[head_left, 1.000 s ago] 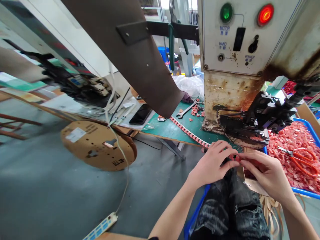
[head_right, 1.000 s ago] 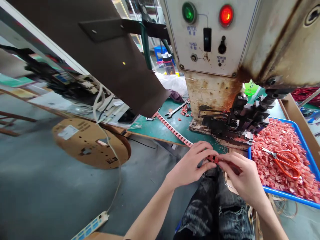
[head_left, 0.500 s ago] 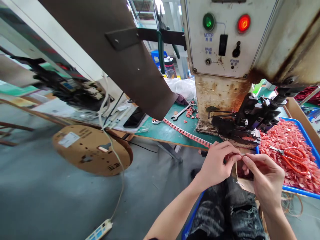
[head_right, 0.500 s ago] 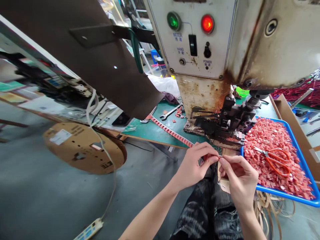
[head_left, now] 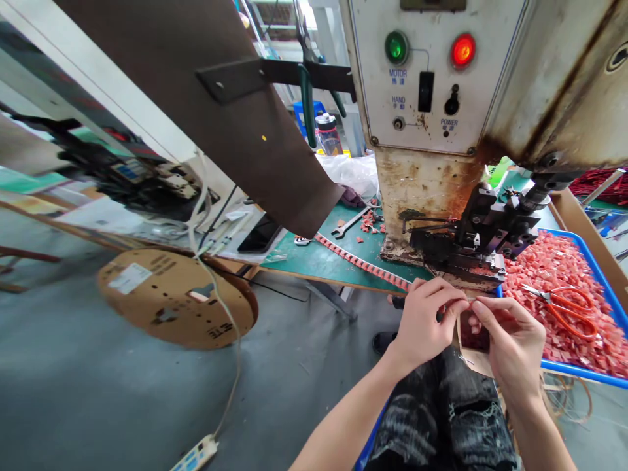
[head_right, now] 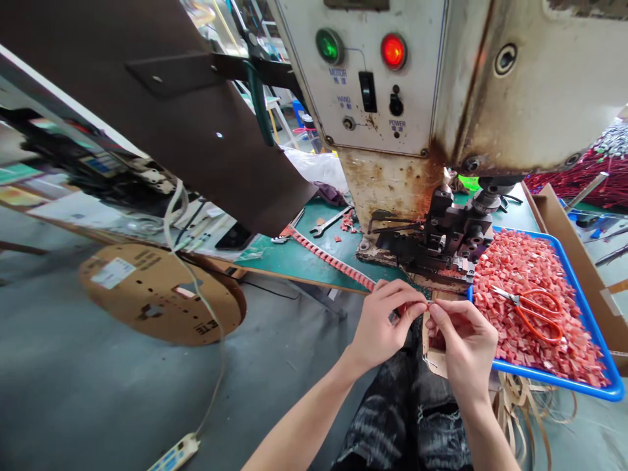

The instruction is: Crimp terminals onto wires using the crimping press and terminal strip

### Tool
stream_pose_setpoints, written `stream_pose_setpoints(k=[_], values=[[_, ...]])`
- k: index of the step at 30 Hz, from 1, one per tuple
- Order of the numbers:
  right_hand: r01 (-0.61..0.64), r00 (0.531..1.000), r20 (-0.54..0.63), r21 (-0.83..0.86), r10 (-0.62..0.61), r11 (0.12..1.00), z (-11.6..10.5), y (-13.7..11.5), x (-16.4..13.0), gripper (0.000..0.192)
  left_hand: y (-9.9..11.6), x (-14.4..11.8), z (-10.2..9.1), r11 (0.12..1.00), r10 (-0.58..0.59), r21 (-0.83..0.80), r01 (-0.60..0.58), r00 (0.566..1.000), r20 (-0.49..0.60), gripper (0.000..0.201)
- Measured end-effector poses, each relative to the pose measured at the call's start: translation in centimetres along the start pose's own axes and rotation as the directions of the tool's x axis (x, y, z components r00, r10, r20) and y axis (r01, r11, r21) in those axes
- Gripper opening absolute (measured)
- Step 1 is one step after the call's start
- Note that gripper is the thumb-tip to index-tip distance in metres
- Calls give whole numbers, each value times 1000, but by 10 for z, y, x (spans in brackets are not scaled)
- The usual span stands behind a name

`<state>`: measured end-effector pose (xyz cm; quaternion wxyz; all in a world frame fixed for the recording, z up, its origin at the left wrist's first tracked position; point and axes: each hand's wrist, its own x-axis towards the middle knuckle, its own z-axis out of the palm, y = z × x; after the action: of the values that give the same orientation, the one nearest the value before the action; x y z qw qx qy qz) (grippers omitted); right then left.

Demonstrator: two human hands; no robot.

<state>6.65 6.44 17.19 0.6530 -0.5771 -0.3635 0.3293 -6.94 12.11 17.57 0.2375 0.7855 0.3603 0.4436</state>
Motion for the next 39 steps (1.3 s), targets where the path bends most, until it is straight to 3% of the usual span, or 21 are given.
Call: stream_pose_setpoints(k=[2, 4, 6, 8, 10, 12, 14, 16, 18, 19, 20, 22, 24, 25, 26, 29, 32, 35, 39], values=[[27, 999, -45, -46, -29, 999, 3, 0, 0, 23, -2, -3, 6, 989, 72, 132, -62, 995, -71, 19], [-4, 1000, -2, -65, 4, 998, 2, -2, 3, 26, -5, -5, 8, 954, 159, 268, -133, 984, -79, 22], [-115, 985, 130, -6, 115, 993, -4, -4, 10, 30, -8, -6, 7, 912, 255, 340, -227, 966, -39, 21], [-264, 932, 275, 67, 237, 962, -13, -4, 18, 35, -11, -5, 2, 893, 322, 331, -305, 947, 4, 18], [-332, 894, 348, 88, 283, 939, -20, -2, 22, 38, -12, -3, -3, 921, 299, 247, -301, 953, 47, 18], [-199, 931, 318, 28, 180, 980, -24, 0, 22, 31, -11, 1, -6, 972, 189, 118, -203, 975, 118, 19], [129, 964, 250, -128, -94, 983, -26, 4, 18, 15, -9, 6, -9, 999, 38, -3, -38, 975, 218, 19], [454, 881, 277, -272, -383, 848, -26, 7, 14, 5, -7, 11, -11, 988, -88, -90, 123, 945, 315, 22], [594, 801, 313, -315, -510, 740, -26, 8, 13, 10, -5, 16, -13, 959, -155, -161, 232, 909, 387, 24], [579, 812, 303, -316, -498, 752, -26, 7, 14, 8, -5, 18, -13, 950, -162, -184, 254, 900, 405, 25], [505, 856, 289, -299, -428, 809, -27, 5, 16, 5, -4, 19, -15, 949, -153, -193, 249, 901, 407, 25], [202, 942, 306, -192, -137, 960, -30, 1, 22, 16, -5, 20, -17, 971, -98, -168, 168, 927, 362, 24], [-128, 915, 381, -38, 133, 991, -35, -2, 29, 28, -10, 20, -20, 994, -21, -95, 51, 957, 290, 23], [-214, 901, 391, 25, 187, 977, -39, -3, 31, 30, -14, 19, -21, 999, 12, -47, 1, 965, 262, 23], [-232, 909, 369, 67, 192, 970, -42, -4, 33, 31, -19, 18, -22, 999, 38, 9, -42, 968, 247, 23], [-99, 963, 255, 39, 86, 994, -53, -2, 30, 23, -42, 13, -18, 965, 87, 216, -149, 959, 270, 22], [-26, 974, 227, 3, 24, 1000, -56, 0, 23, 20, -70, 7, -6, 896, 110, 389, -216, 954, 278, 19], [22, 983, 181, 34, -27, 999, -53, 0, 21, 18, -92, 1, 8, 851, 167, 460, -253, 961, 221, 17], [126, 980, 156, -5, -124, 992, -48, 2, 26, 13, -104, -5, 17, 848, 236, 460, -263, 965, 116, 14]])
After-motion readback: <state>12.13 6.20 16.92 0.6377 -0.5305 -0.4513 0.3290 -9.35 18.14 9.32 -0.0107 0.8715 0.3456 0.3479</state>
